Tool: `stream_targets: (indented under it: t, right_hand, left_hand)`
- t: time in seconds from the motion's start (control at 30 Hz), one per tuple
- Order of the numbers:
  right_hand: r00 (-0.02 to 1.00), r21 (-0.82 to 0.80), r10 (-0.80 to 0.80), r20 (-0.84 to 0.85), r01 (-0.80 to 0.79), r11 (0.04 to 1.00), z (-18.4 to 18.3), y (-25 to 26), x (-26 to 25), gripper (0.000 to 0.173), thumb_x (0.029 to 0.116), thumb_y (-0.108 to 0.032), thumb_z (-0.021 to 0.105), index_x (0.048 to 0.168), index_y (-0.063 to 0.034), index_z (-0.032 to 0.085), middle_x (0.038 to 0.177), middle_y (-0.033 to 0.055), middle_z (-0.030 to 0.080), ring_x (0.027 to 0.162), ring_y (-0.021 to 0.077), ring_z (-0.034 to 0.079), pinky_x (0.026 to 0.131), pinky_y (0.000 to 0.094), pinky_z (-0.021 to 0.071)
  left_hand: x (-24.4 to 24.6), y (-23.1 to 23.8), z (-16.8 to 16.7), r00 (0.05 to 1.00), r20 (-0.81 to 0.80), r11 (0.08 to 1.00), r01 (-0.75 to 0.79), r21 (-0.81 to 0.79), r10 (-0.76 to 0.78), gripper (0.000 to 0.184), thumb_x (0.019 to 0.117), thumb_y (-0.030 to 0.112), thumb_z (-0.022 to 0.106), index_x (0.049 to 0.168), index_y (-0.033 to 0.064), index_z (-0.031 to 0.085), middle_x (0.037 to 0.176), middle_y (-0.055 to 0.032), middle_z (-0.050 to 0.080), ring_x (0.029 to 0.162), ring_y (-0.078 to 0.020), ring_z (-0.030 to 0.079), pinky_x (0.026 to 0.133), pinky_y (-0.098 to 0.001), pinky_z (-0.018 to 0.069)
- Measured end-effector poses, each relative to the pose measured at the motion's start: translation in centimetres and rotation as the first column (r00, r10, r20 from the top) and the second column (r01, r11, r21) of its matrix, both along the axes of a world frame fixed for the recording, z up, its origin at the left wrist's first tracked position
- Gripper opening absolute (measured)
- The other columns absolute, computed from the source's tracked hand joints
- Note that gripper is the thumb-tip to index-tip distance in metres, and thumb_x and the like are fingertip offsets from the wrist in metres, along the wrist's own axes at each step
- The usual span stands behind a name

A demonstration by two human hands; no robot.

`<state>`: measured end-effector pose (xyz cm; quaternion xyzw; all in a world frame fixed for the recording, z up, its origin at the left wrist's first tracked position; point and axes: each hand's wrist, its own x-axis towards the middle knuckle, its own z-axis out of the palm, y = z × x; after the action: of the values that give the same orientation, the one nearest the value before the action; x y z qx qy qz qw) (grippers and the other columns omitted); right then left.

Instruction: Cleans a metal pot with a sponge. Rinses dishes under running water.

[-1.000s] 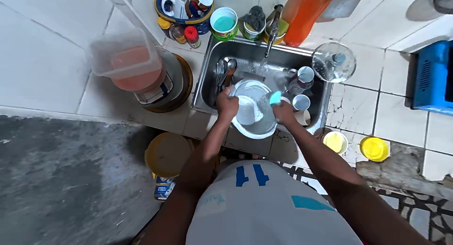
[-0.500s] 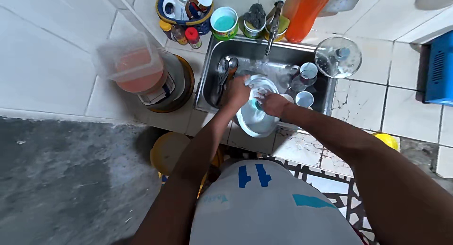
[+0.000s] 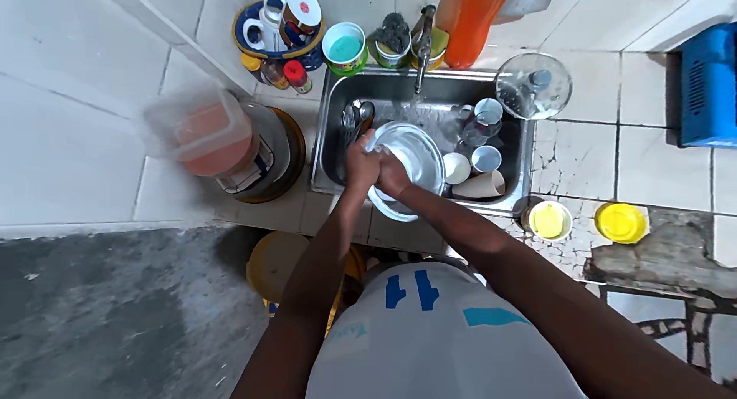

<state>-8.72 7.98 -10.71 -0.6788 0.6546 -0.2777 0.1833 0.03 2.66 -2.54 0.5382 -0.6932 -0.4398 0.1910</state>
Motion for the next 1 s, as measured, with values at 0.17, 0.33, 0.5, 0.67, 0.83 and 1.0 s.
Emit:
stream_targets:
  t: [0.17,0.33,0.5,0.67,0.83,1.0]
  right_hand:
    - [0.95,0.135,0.165,-0.265,-0.133,0.982,1.1,-1.0,-4.3,0.032,0.1028,-0.01,0.051,0.129,0.0006,0.066,0.134,0.028,0.062,0.126,0.0466,0.059,0.108,0.0568,0.0463]
    - [0.951,0.083,0.008,-0.309,0.019,0.996,3.9,2.8,-5.9,0.032,0.094,-0.013,0.061,0.122,0.0013,0.067,0.129,0.03,0.063,0.123,0.0493,0.059,0.104,0.0597,0.0479]
    - [0.922,0.419,0.254,-0.292,-0.115,0.901,2.6,5.1,-4.7,0.038,0.0922,-0.007,0.067,0.129,0.0003,0.067,0.138,0.0284,0.059,0.129,0.0505,0.054,0.108,0.0659,0.0415]
    - [0.945,0.51,0.321,0.06,-0.305,0.804,-0.2,5.0,-2.2,0.033,0.094,-0.008,0.066,0.127,-0.0057,0.07,0.121,0.0208,0.071,0.115,0.0392,0.066,0.102,0.0587,0.05]
    - [0.986,0.213,0.169,0.002,-0.166,0.963,0.3,0.8,0.8,0.038,0.0939,-0.01,0.067,0.131,-0.0022,0.067,0.137,0.0246,0.062,0.13,0.0414,0.057,0.112,0.0541,0.0447]
    - [0.936,0.461,0.105,-0.336,0.066,0.885,1.5,0.0,-2.6,0.038,0.102,-0.015,0.054,0.136,-0.0008,0.061,0.139,0.0311,0.057,0.129,0.0522,0.052,0.106,0.0672,0.04]
  left_hand:
    - [0.9,1.0,0.2,0.998,0.055,0.998,0.013,-0.066,-0.009,0.045,0.0996,0.009,0.062,0.144,0.0073,0.059,0.139,-0.0135,0.064,0.13,-0.0254,0.06,0.113,-0.0474,0.044]
    - [2.1,0.6,-0.7,1.0,0.019,0.999,-0.008,-0.045,0.009,0.043,0.1006,0.014,0.062,0.143,0.0087,0.06,0.137,-0.0141,0.065,0.129,-0.0267,0.061,0.112,-0.0503,0.0453]
    - [2.2,0.1,-0.9,1.0,-0.019,0.999,0.0,-0.033,0.0,0.043,0.1009,0.018,0.064,0.142,0.0077,0.06,0.137,-0.0139,0.066,0.128,-0.0248,0.062,0.112,-0.0478,0.0455]
    - [2.1,-0.3,-1.9,0.994,-0.103,1.0,-0.024,-0.002,0.023,0.043,0.0986,0.02,0.069,0.139,0.0069,0.063,0.134,-0.0133,0.067,0.126,-0.0218,0.062,0.111,-0.0433,0.0471]
    - [2.2,-0.3,-2.0,0.996,-0.073,0.998,-0.051,0.024,0.052,0.045,0.0996,0.019,0.067,0.142,0.0078,0.06,0.138,-0.0134,0.064,0.129,-0.0233,0.06,0.113,-0.0459,0.0453]
    - [2.9,0.7,-2.2,0.991,-0.112,0.995,-0.085,-0.052,0.078,0.044,0.0982,0.019,0.069,0.139,0.005,0.062,0.133,-0.0139,0.068,0.125,-0.0208,0.063,0.112,-0.042,0.0473]
